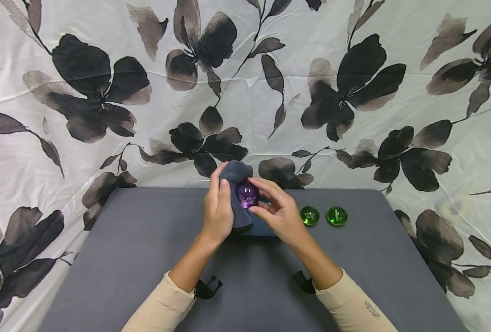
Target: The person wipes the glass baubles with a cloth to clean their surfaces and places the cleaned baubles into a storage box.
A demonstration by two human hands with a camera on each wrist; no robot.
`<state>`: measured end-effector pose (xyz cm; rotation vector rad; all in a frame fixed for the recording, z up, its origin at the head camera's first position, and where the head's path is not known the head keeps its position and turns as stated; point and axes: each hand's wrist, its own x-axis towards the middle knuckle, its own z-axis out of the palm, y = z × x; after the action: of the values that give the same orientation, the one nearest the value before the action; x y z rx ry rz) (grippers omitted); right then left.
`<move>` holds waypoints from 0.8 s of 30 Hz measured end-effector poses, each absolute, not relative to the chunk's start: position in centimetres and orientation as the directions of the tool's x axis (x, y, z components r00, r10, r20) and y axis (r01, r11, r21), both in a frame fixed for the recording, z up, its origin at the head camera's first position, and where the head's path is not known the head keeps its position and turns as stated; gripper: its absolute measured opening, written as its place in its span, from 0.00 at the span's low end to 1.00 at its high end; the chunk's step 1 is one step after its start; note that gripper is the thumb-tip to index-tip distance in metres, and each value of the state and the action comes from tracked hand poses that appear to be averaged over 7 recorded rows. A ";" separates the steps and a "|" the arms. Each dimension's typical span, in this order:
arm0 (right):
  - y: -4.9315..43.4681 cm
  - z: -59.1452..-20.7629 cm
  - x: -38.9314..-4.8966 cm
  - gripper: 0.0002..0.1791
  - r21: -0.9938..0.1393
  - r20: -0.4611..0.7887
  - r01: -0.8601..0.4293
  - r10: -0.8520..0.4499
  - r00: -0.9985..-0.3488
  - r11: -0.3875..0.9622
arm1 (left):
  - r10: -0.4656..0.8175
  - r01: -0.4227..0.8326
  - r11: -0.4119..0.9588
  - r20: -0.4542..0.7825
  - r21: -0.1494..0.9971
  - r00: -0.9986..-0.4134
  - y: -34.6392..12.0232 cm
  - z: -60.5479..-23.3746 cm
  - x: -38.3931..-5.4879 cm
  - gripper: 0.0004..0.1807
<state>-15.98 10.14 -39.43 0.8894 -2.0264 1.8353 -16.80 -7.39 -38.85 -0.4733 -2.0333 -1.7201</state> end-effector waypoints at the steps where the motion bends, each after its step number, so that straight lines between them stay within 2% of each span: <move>1: 10.3 -39.5 -16.0 0.35 -0.803 0.572 -0.596 -0.271 -0.774 0.011 | -0.016 0.517 0.170 0.527 0.839 -0.850 -7.3 -38.9 -16.8 0.23; 6: 10.9 -39.5 -16.0 0.36 -0.799 0.565 -0.600 -0.298 -0.769 0.035 | -0.018 0.516 0.177 0.527 0.838 -0.850 -7.1 -39.0 -16.7 0.23; 12: 10.7 -39.2 -16.2 0.35 -0.784 0.580 -0.616 -0.268 -0.769 0.072 | -0.007 0.537 0.183 0.548 0.823 -0.837 -7.1 -38.7 -16.9 0.24; 24: 9.9 -39.0 -16.2 0.31 -0.818 0.544 -0.568 -0.199 -0.815 0.092 | 0.008 0.547 0.185 0.556 0.816 -0.831 -7.5 -38.7 -17.3 0.24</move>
<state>-16.22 9.93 -39.01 0.7618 -2.0804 1.7803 -17.26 -7.50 -38.70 -0.5201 -2.0377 -1.6865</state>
